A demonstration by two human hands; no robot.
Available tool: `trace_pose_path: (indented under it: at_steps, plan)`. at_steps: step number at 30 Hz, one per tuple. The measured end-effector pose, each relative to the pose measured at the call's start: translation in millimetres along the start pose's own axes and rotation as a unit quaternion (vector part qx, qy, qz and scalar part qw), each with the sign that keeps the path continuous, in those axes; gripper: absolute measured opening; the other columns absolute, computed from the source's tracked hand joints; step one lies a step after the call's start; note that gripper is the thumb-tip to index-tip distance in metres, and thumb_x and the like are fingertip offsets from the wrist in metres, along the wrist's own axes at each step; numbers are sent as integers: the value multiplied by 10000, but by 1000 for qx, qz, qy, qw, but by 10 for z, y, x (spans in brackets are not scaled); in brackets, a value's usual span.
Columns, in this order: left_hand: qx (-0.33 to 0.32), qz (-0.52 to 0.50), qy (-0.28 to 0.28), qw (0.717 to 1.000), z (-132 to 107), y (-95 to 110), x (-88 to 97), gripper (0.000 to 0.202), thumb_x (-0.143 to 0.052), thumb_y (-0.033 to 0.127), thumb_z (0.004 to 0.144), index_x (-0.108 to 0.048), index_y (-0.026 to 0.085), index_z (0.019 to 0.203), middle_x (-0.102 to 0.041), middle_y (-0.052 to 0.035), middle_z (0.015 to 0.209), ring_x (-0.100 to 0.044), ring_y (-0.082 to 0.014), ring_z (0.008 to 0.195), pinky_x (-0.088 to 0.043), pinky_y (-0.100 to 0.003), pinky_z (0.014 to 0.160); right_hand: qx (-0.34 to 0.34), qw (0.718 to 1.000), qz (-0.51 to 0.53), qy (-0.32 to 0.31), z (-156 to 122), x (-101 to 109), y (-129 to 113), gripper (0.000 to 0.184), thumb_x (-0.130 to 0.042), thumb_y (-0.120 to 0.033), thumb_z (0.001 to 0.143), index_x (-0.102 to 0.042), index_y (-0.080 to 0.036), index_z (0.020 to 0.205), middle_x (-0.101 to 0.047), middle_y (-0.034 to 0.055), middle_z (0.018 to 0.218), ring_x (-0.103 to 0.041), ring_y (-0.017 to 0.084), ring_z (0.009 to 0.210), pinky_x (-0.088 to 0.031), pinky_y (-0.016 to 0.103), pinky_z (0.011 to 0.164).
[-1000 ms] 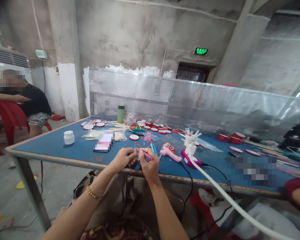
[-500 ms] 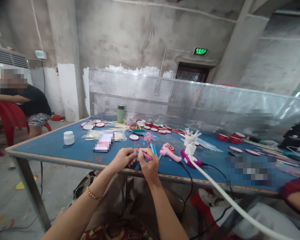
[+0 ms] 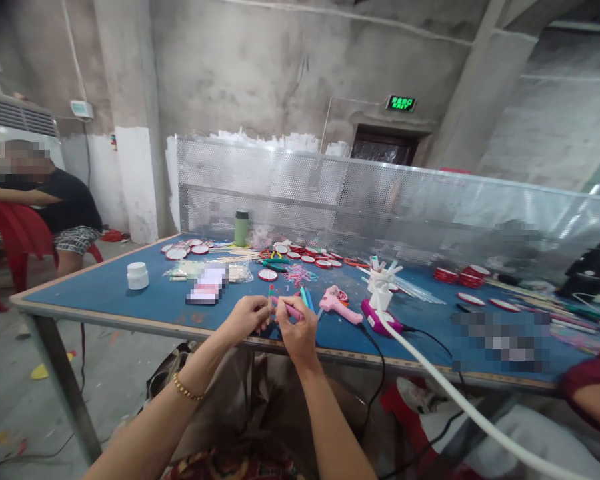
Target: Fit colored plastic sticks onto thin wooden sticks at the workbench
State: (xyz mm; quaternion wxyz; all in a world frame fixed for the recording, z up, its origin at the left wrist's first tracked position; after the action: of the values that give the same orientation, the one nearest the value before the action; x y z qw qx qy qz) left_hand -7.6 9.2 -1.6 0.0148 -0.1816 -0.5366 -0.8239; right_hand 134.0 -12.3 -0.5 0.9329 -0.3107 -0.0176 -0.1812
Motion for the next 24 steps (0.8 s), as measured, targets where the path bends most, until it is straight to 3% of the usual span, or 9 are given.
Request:
trace_pose_path:
  at_steps: [24]
  plan:
    - [-2,4,0,1000,-1,5,-1,252,-482,336,831,-562,159,669,-549,19,526,-512,-97,461,-409,-184,453,-2,1000,0,0,2,3,-7,156,-574,-315,900,-667,-210,834,-668,-2,717,-631,139,553,-533,274,579]
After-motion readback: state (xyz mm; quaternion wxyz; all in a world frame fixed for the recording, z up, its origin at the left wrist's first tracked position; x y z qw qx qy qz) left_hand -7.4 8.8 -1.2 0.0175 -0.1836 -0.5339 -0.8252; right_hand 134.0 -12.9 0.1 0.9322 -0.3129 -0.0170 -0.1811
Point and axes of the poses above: each hand's wrist, its own z-axis towards the middle knuckle, its own x-axis out of the back of the hand, y = z × x, the point moved 1 cm from there along z, towards the middle knuckle
